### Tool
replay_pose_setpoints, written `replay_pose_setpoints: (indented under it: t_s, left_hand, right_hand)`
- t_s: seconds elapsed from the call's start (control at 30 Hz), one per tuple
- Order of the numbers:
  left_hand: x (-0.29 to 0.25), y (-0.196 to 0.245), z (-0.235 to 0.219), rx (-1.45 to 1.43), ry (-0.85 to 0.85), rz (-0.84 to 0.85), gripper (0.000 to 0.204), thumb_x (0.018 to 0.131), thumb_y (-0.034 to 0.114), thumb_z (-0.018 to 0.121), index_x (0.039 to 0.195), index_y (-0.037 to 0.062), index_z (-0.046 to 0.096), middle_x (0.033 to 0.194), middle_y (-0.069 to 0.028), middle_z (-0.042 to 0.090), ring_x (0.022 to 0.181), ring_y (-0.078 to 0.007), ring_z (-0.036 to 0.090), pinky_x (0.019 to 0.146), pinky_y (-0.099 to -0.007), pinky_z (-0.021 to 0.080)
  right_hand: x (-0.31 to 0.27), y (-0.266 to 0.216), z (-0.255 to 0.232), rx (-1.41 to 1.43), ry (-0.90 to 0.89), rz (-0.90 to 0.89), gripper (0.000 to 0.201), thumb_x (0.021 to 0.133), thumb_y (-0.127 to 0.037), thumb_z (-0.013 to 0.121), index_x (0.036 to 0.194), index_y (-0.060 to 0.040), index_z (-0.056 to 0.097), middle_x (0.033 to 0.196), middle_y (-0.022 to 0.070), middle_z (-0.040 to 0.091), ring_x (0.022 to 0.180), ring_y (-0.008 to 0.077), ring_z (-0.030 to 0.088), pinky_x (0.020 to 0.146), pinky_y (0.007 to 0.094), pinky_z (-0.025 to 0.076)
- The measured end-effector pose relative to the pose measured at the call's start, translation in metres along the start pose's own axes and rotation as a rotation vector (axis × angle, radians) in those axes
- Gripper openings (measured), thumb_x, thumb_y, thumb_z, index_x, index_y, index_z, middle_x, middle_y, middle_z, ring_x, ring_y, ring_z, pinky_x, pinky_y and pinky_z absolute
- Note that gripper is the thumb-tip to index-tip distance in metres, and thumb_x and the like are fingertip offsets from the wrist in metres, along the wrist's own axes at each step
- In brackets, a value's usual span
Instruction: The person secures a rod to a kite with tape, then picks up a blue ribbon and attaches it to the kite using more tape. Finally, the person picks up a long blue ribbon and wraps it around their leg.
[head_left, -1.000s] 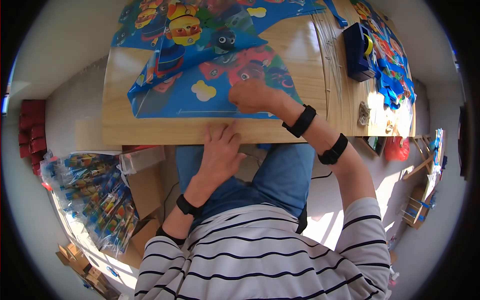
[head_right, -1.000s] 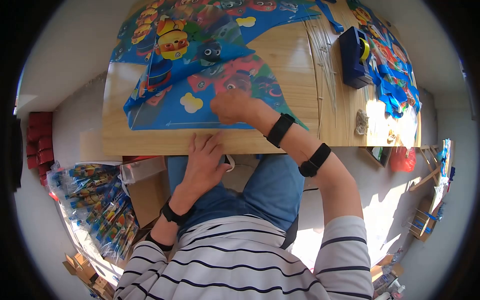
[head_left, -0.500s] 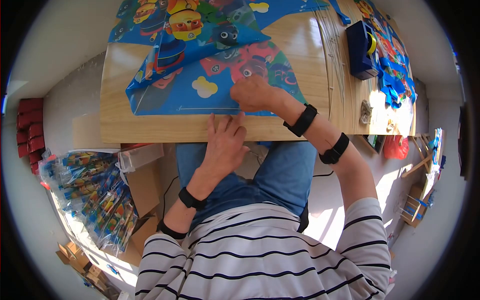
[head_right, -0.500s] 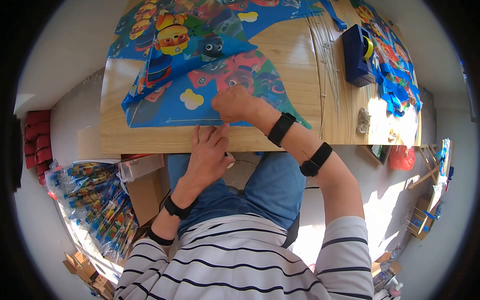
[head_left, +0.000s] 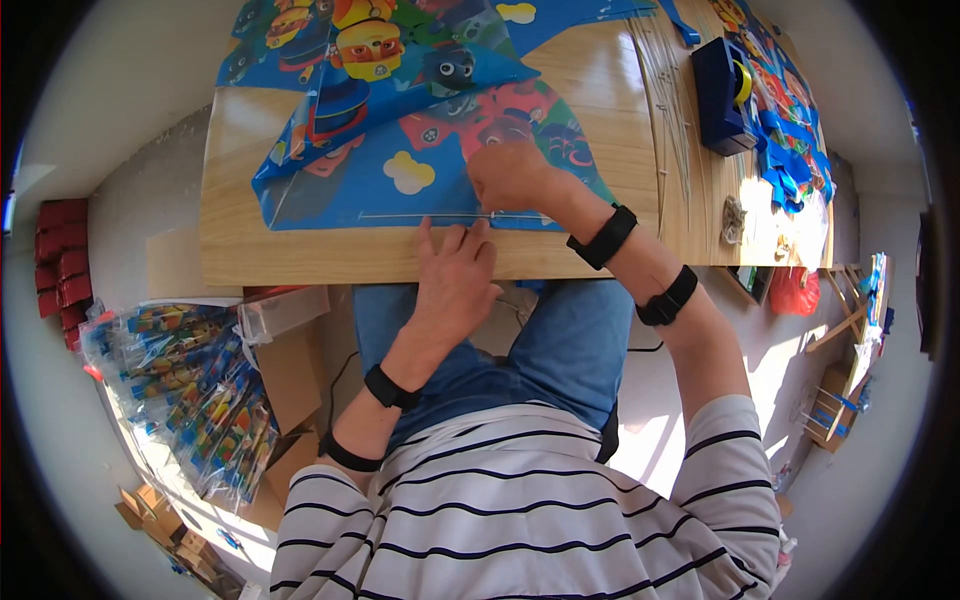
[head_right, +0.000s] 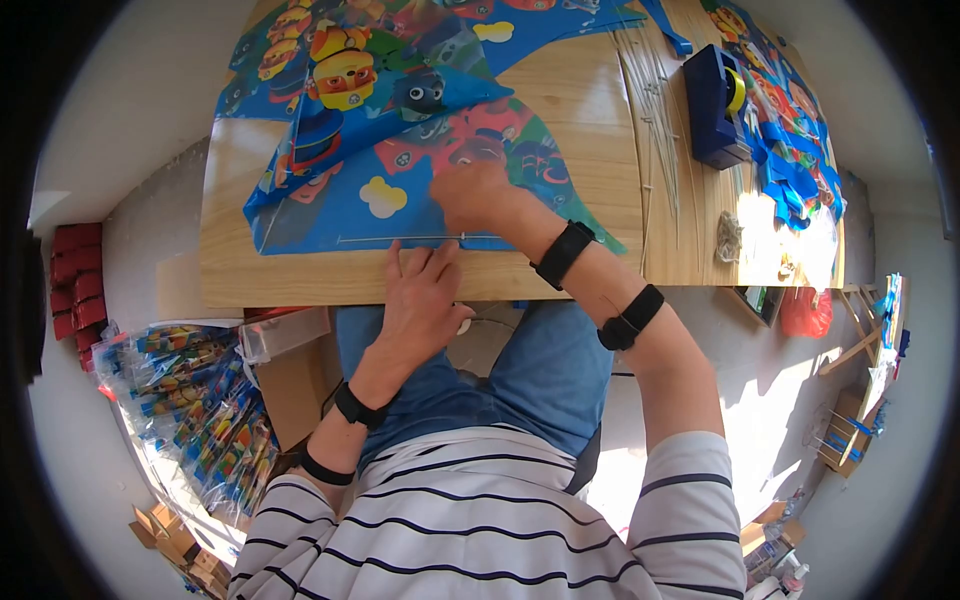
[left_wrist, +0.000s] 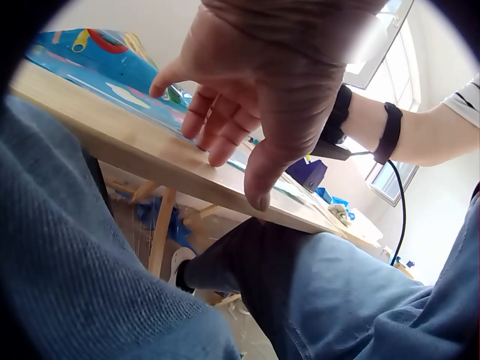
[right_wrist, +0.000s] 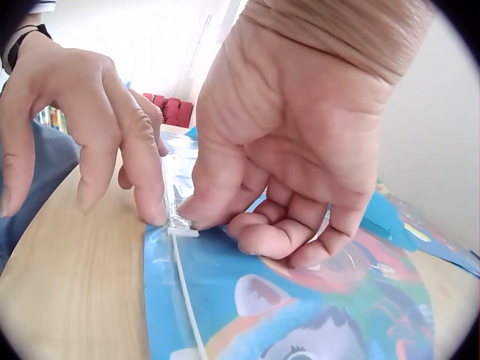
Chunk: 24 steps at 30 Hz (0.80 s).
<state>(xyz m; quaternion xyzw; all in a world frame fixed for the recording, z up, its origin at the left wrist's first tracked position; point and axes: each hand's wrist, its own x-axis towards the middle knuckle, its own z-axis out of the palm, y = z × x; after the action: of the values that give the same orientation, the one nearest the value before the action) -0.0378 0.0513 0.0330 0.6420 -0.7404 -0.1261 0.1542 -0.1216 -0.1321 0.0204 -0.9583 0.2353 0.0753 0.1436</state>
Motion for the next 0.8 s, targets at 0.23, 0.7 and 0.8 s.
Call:
replay_pose_setpoints:
  t_s: [0.23,0.7,0.8]
  left_hand:
    - [0.000,0.003,0.000,0.008,0.002,-0.006,0.049,0.061,0.019,0.082,0.101,0.0000,0.061,0.132,-0.0112,0.052,0.117,-0.0295,0.049,0.109,-0.0650,0.027]
    - [0.001,0.008,-0.001,0.019,-0.020,-0.027,0.058,0.061,0.019,0.083,0.110,-0.0017,0.061,0.131,-0.0112,0.053,0.117,-0.0286,0.050,0.110,-0.0645,0.026]
    - [0.001,0.007,0.000,0.034,-0.034,-0.031,0.059,0.062,0.020,0.084,0.113,-0.0005,0.061,0.132,-0.0109,0.053,0.119,-0.0285,0.049,0.110,-0.0643,0.026]
  right_hand:
    - [-0.025,0.001,-0.010,0.409,0.227,0.248,0.030,0.066,-0.021,0.081,0.084,-0.0066,0.061,0.079,0.0139,0.067,0.078,0.0368,0.067,0.070,0.0445,0.054]
    - [-0.017,-0.024,0.033,0.320,0.358,0.578,0.016,0.065,-0.017,0.074,0.078,-0.0097,0.069,0.082,0.0163,0.070,0.080,0.0378,0.068,0.068,0.0447,0.054]
    - [-0.031,-0.013,0.030,0.393,0.456,0.557,0.012,0.066,-0.014,0.070,0.077,-0.0086,0.069,0.079,0.0180,0.069,0.077,0.0385,0.068,0.066,0.0453,0.054]
